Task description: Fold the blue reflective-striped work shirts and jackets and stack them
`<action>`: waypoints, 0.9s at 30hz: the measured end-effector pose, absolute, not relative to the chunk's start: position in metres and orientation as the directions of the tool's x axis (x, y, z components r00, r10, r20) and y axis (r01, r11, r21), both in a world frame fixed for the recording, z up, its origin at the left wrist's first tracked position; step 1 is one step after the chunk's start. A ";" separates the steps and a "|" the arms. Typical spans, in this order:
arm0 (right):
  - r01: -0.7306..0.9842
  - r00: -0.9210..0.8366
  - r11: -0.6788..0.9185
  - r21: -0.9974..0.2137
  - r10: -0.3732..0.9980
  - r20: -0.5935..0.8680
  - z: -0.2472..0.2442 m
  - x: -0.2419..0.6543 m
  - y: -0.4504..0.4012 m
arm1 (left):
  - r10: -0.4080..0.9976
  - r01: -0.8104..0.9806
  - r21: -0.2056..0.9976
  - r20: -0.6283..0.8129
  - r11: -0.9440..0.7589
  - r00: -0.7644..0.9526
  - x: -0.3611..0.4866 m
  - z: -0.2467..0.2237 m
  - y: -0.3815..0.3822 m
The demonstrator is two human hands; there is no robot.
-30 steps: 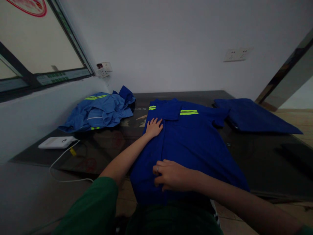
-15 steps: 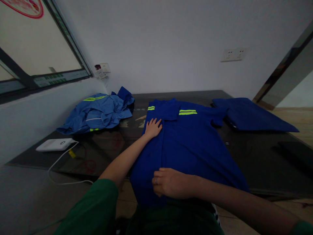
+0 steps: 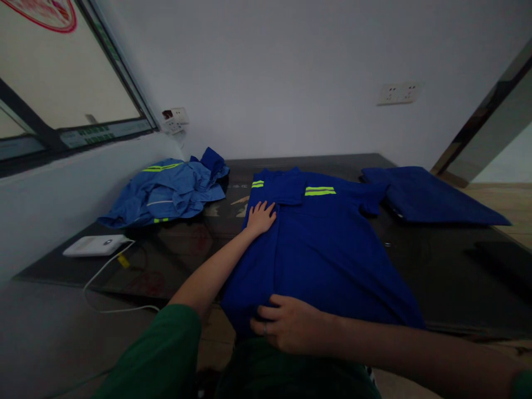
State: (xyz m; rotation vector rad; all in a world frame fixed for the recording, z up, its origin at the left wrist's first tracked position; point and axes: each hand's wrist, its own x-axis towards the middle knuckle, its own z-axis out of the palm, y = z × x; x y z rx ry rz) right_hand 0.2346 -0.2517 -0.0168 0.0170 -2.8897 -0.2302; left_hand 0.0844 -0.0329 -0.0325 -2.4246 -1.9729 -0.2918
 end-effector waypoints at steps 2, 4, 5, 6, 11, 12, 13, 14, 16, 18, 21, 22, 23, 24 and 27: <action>-0.013 -0.968 0.984 0.179 -0.057 0.245 -0.013 0.234 -0.251 | 0.971 0.971 0.116 0.143 -0.210 0.193 0.084 -0.032 -0.033; -0.061 -0.959 0.979 0.192 -0.111 0.261 -0.005 0.234 -0.250 | 0.971 0.971 0.120 0.141 -0.209 0.192 0.084 -0.033 -0.032; -0.082 -0.951 0.977 0.198 -0.136 0.279 -0.002 0.234 -0.250 | 0.971 0.970 0.122 0.139 -0.209 0.192 0.084 -0.033 -0.031; -0.093 -0.939 0.974 0.205 -0.154 0.308 0.002 0.234 -0.251 | 0.971 0.970 0.125 0.139 -0.209 0.192 0.084 -0.033 -0.031; -0.018 -0.850 0.970 0.244 -0.143 0.507 0.015 0.226 -0.254 | 0.971 0.969 0.128 0.139 -0.213 0.195 0.084 -0.032 -0.031; -0.010 -0.838 0.971 0.240 -0.139 0.528 0.016 0.225 -0.255 | 0.971 0.969 0.129 0.138 -0.211 0.193 0.084 -0.032 -0.032; -0.010 -0.829 0.973 0.231 -0.137 0.542 0.016 0.223 -0.257 | 0.972 0.969 0.129 0.137 -0.210 0.192 0.084 -0.032 -0.032; -0.015 -0.824 0.975 0.220 -0.136 0.550 0.016 0.223 -0.258 | 0.972 0.969 0.129 0.137 -0.209 0.192 0.084 -0.032 -0.032; -0.025 -0.813 0.981 0.193 -0.133 0.566 0.012 0.225 -0.261 | 0.971 0.968 0.129 0.139 -0.215 0.197 0.084 -0.033 -0.031; -0.019 -0.797 0.985 0.171 -0.118 0.592 0.005 0.229 -0.264 | 0.969 0.967 0.131 0.141 -0.221 0.202 0.083 -0.033 -0.031; 0.006 -0.796 0.991 0.136 -0.078 0.601 -0.008 0.234 -0.269 | 0.969 0.965 0.136 0.138 -0.223 0.205 0.083 -0.033 -0.031; 0.014 -0.804 0.992 0.125 -0.063 0.591 -0.013 0.235 -0.271 | 0.969 0.965 0.138 0.137 -0.222 0.204 0.083 -0.033 -0.031; 0.027 -0.815 0.993 0.117 -0.045 0.578 -0.019 0.234 -0.272 | 0.970 0.965 0.139 0.136 -0.222 0.204 0.083 -0.033 -0.031; 0.043 -0.826 0.993 0.113 -0.028 0.563 -0.023 0.233 -0.273 | 0.970 0.965 0.139 0.136 -0.220 0.202 0.083 -0.033 -0.031; 0.099 -0.865 0.989 0.110 0.031 0.500 -0.034 0.227 -0.276 | 0.970 0.968 0.125 0.143 -0.217 0.199 0.084 -0.032 -0.032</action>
